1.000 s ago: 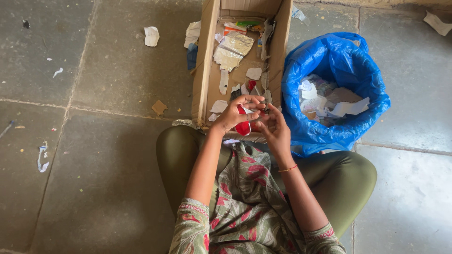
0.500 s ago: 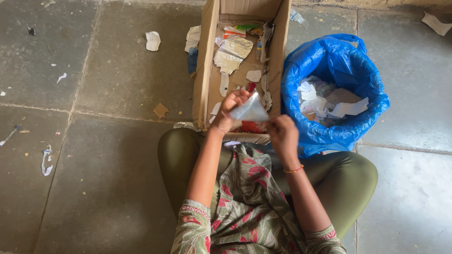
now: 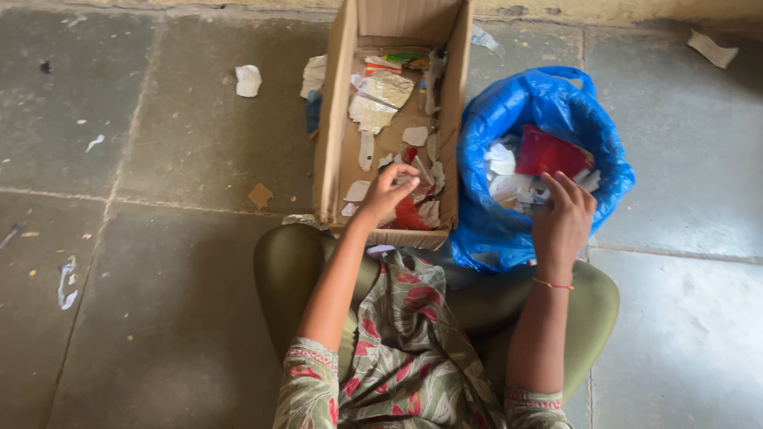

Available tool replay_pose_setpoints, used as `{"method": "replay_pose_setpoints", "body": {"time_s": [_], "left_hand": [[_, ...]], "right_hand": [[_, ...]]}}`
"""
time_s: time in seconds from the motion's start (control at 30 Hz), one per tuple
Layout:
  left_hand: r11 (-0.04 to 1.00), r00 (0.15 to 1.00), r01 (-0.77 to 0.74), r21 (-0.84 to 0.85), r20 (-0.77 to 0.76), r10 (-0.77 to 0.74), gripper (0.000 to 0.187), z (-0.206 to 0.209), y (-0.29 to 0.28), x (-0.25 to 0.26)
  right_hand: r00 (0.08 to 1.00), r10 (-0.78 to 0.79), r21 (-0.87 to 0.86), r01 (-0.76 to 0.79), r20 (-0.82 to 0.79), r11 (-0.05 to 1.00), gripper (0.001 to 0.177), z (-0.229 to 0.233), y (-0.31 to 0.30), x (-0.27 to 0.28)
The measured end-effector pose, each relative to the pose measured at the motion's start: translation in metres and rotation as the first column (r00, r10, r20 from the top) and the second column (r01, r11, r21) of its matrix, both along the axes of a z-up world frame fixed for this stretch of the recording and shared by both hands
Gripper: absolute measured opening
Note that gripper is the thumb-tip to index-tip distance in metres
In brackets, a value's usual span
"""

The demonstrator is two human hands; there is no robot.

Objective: The person sits on the floor and transfers various pieces of trash, including plastic wrappers and paper scraps, from a cardboard box into a blue plastic bag. The person handles items one by one, picking them up from the box and placing them into the bag.

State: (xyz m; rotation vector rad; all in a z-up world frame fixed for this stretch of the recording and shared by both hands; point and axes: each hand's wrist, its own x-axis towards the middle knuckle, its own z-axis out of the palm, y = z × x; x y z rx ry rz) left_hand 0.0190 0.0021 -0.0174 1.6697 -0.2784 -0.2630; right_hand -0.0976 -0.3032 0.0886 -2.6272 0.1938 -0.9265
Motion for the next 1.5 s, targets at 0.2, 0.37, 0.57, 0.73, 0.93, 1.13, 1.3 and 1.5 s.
{"method": "replay_pose_setpoints", "body": {"time_s": [0.2, 0.37, 0.57, 0.73, 0.93, 1.13, 1.3, 1.5], "left_hand": [[0.747, 0.984, 0.024, 0.664, 0.118, -0.137, 0.077, -0.002, -0.006, 0.036], [0.582, 0.972, 0.176, 0.794, -0.047, -0.230, 0.113, -0.041, -0.030, 0.104], [0.178, 0.771, 0.544, 0.820, -0.405, -0.491, 0.089, -0.132, -0.054, 0.092], [0.239, 0.861, 0.341, 0.909, -0.201, -0.467, 0.057, -0.131, -0.048, 0.072], [0.380, 0.934, 0.108, 0.918, 0.037, -0.355, 0.030, -0.041, -0.024, 0.053], [0.780, 0.987, -0.151, 0.608, 0.137, 0.084, 0.027, 0.069, 0.010, -0.021], [0.964, 0.944, -0.247, 0.094, 0.247, 0.218, 0.035, 0.072, 0.011, -0.054], [0.981, 0.961, -0.168, -0.093, 0.207, 0.184, 0.041, 0.047, 0.017, -0.056]], "right_hand": [[0.998, 0.032, 0.164, -0.042, 0.059, 0.986, 0.029, 0.007, 0.021, -0.002], [0.966, 0.257, 0.178, -0.258, 0.026, 0.950, 0.022, 0.014, 0.061, 0.006], [0.924, 0.380, 0.091, -0.382, 0.042, 0.920, 0.023, 0.034, 0.069, 0.004], [0.917, 0.398, 0.105, -0.399, 0.040, 0.911, 0.022, 0.035, 0.073, 0.003], [0.906, 0.419, 0.117, -0.424, 0.060, 0.898, 0.020, 0.032, 0.084, -0.003], [0.872, 0.489, 0.195, -0.485, 0.033, 0.852, 0.034, 0.021, 0.127, 0.001], [0.852, 0.514, 0.513, -0.400, -0.096, 0.759, 0.062, 0.000, 0.151, 0.019], [0.871, 0.430, 0.553, -0.243, -0.238, 0.797, 0.049, -0.018, 0.149, 0.020]]}}
